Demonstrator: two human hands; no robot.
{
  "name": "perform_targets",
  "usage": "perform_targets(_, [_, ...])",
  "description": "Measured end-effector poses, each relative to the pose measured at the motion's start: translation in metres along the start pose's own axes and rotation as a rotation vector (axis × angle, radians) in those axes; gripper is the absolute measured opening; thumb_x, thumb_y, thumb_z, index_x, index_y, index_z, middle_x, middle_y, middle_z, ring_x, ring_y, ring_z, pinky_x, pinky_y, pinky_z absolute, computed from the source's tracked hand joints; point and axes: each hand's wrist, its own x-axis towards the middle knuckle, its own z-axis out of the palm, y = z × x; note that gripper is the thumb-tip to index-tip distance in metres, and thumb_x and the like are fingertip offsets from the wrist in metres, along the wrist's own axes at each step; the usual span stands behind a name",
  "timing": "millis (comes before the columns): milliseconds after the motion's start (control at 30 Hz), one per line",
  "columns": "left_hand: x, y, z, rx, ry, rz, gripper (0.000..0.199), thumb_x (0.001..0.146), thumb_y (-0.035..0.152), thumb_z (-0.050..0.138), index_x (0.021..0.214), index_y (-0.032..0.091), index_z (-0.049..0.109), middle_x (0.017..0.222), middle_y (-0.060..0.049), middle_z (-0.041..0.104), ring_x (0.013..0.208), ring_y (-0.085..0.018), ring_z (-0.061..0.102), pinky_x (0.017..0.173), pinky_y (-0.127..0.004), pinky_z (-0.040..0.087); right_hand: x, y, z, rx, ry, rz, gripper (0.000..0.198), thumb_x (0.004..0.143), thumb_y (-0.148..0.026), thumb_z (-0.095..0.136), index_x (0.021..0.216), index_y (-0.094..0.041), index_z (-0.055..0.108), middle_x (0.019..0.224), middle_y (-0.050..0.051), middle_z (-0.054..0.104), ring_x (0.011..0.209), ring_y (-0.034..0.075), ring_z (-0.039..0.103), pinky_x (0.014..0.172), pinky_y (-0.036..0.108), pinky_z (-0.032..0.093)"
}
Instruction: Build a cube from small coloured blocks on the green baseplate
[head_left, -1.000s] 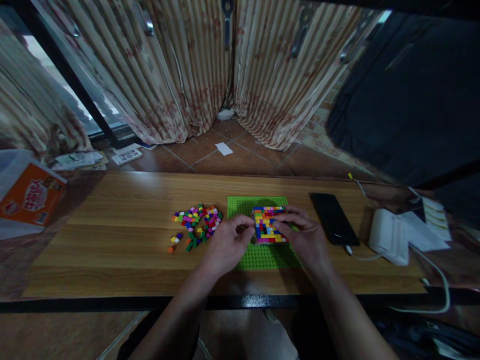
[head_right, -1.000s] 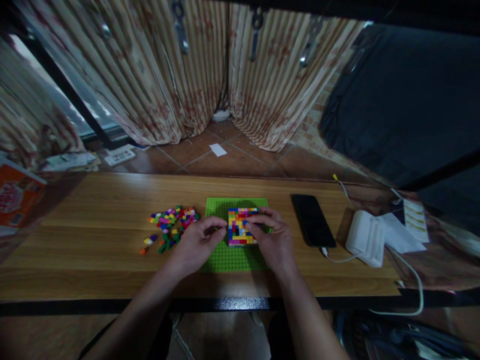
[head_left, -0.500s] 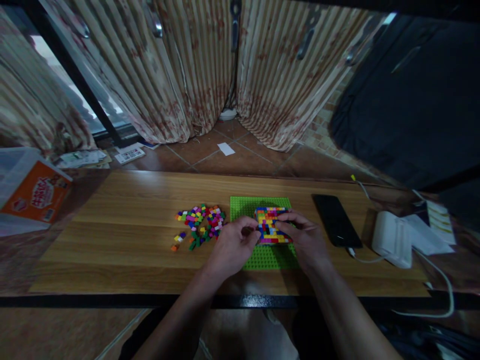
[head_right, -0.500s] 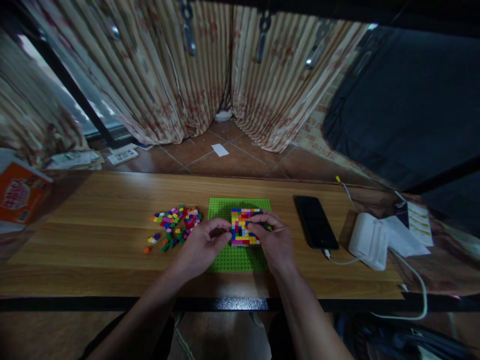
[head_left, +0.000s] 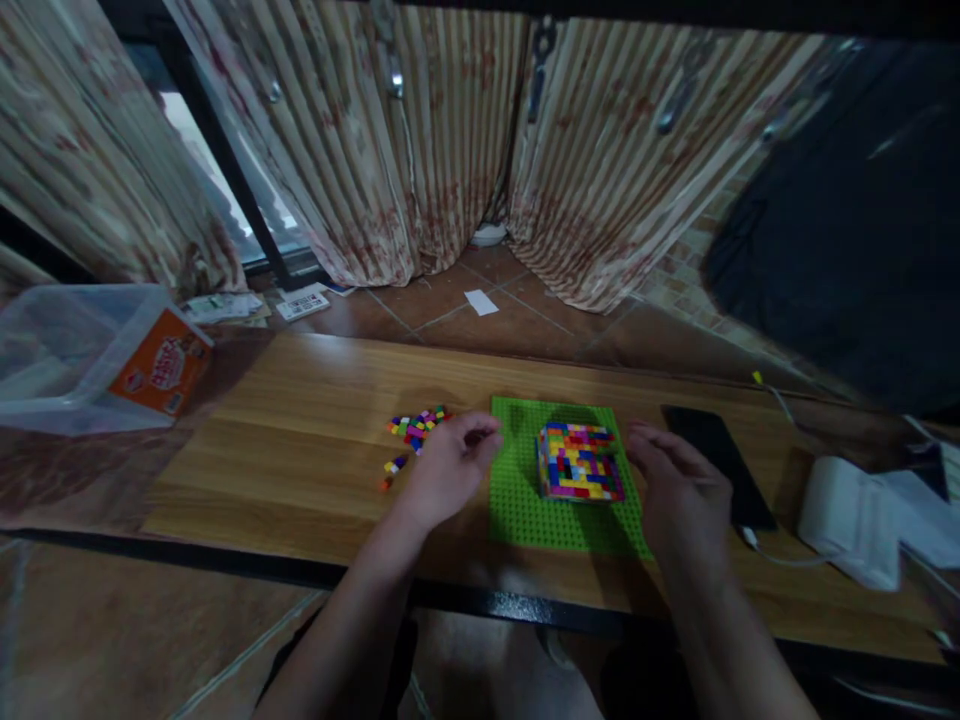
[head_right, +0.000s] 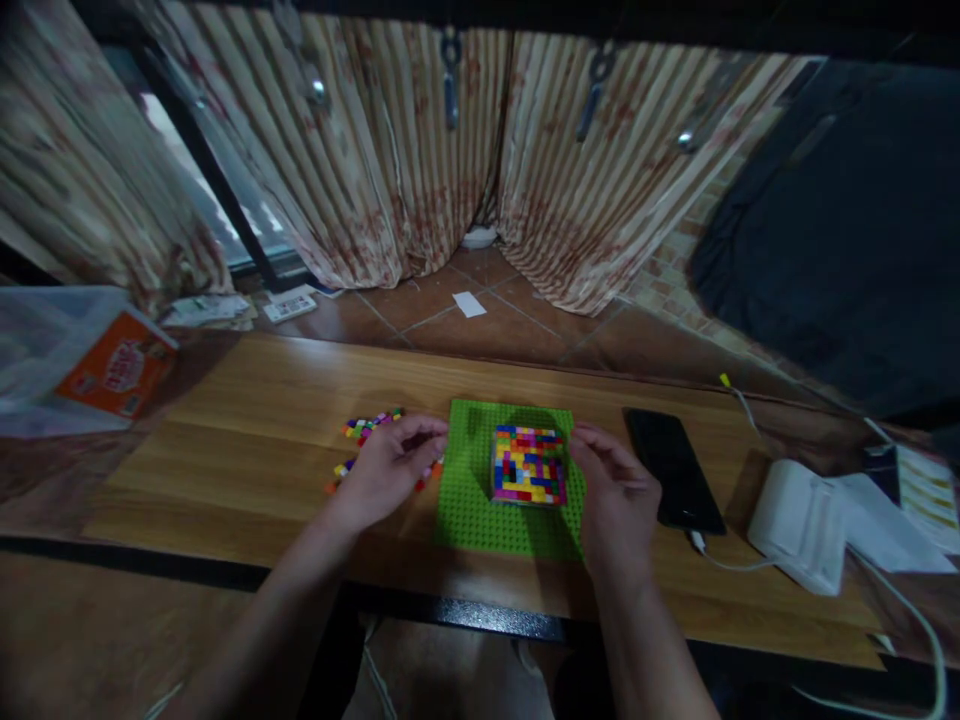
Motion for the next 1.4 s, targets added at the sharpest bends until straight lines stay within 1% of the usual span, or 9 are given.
perform_targets(67, [0.002,-0.004,-0.026,0.044,0.108,-0.034,0.019,0.087,0.023,0.055,0.095,0.015,0.07,0.083,-0.004,0.073,0.074,-0.015,0.066,0.069,-0.025,0.05,-0.007,-0.003,0.004,-0.09,-0.01,-0.146,0.014,0.071,-0.03,0.079,0.082,-0.021,0.075,0.09,0.003,0.073,0.086,0.019,0.067,0.084,0.037,0.052])
perform_targets(200, [-0.002,-0.013,-0.075,0.422,0.301,-0.134,0.02,0.081,0.011,0.055,0.088,0.014,0.074,0.085,-0.006,0.075,0.081,-0.018,0.068,0.076,-0.027,0.05,-0.022,-0.009,0.009,-0.256,-0.077,-0.347,0.011,0.079,-0.03,0.074,0.087,-0.023,0.075,0.093,0.002,0.071,0.088,0.02,0.066,0.084,0.036,0.051])
perform_targets(333, [-0.009,-0.021,-0.093,0.631,0.256,-0.173,0.028,0.079,0.005,0.051,0.088,0.016,0.075,0.085,-0.008,0.075,0.081,-0.02,0.069,0.076,-0.028,0.051,-0.032,-0.011,0.014,-0.343,-0.163,-0.407,0.009,0.083,-0.031,0.071,0.088,-0.025,0.073,0.093,0.002,0.072,0.086,0.019,0.067,0.082,0.035,0.052])
perform_targets(633, [-0.012,-0.022,-0.083,0.704,0.01,-0.033,0.033,0.07,0.002,0.056,0.085,0.022,0.078,0.098,-0.005,0.072,0.094,-0.02,0.066,0.089,-0.03,0.052,-0.04,-0.006,0.023,-0.375,-0.239,-0.377,0.014,0.083,-0.035,0.07,0.086,-0.022,0.072,0.095,0.005,0.073,0.087,0.021,0.068,0.083,0.039,0.053])
perform_targets(933, [-0.01,-0.017,-0.082,0.766,-0.042,-0.045,0.021,0.073,0.008,0.06,0.083,0.02,0.074,0.102,-0.008,0.069,0.099,-0.023,0.065,0.09,-0.033,0.051,-0.04,-0.006,0.024,-0.384,-0.254,-0.37,0.013,0.084,-0.035,0.07,0.087,-0.023,0.073,0.094,0.004,0.072,0.086,0.021,0.067,0.081,0.04,0.052])
perform_targets(1067, [-0.013,-0.014,-0.085,0.624,-0.002,0.005,0.016,0.077,0.009,0.06,0.085,0.017,0.071,0.095,-0.007,0.068,0.086,-0.02,0.065,0.081,-0.032,0.051,-0.041,-0.007,0.024,-0.364,-0.229,-0.376,0.012,0.084,-0.034,0.07,0.087,-0.023,0.073,0.095,0.005,0.072,0.088,0.021,0.068,0.083,0.04,0.053])
perform_targets(1167, [-0.014,-0.006,-0.073,0.371,0.044,0.068,0.013,0.082,0.012,0.059,0.09,0.017,0.068,0.09,-0.005,0.068,0.081,-0.017,0.064,0.075,-0.029,0.051,-0.045,-0.006,0.026,-0.367,-0.251,-0.372,0.012,0.085,-0.035,0.068,0.089,-0.024,0.072,0.094,0.004,0.072,0.086,0.02,0.068,0.08,0.038,0.053])
perform_targets(1267, [-0.017,0.005,-0.047,0.104,-0.058,0.132,0.01,0.087,0.015,0.057,0.092,0.017,0.066,0.087,-0.003,0.07,0.08,-0.014,0.066,0.074,-0.026,0.052,-0.053,-0.009,0.031,-0.398,-0.371,-0.392,0.012,0.087,-0.034,0.067,0.095,-0.026,0.072,0.092,0.002,0.073,0.082,0.018,0.068,0.073,0.033,0.053])
perform_targets(1400, [-0.02,0.019,-0.013,0.037,-0.089,0.204,0.01,0.084,0.012,0.061,0.091,0.017,0.066,0.083,-0.002,0.069,0.078,-0.013,0.065,0.072,-0.024,0.051,-0.061,-0.016,0.036,-0.367,-0.583,-0.377,0.016,0.088,-0.032,0.066,0.102,-0.026,0.07,0.087,0.0,0.071,0.075,0.015,0.067,0.068,0.028,0.052])
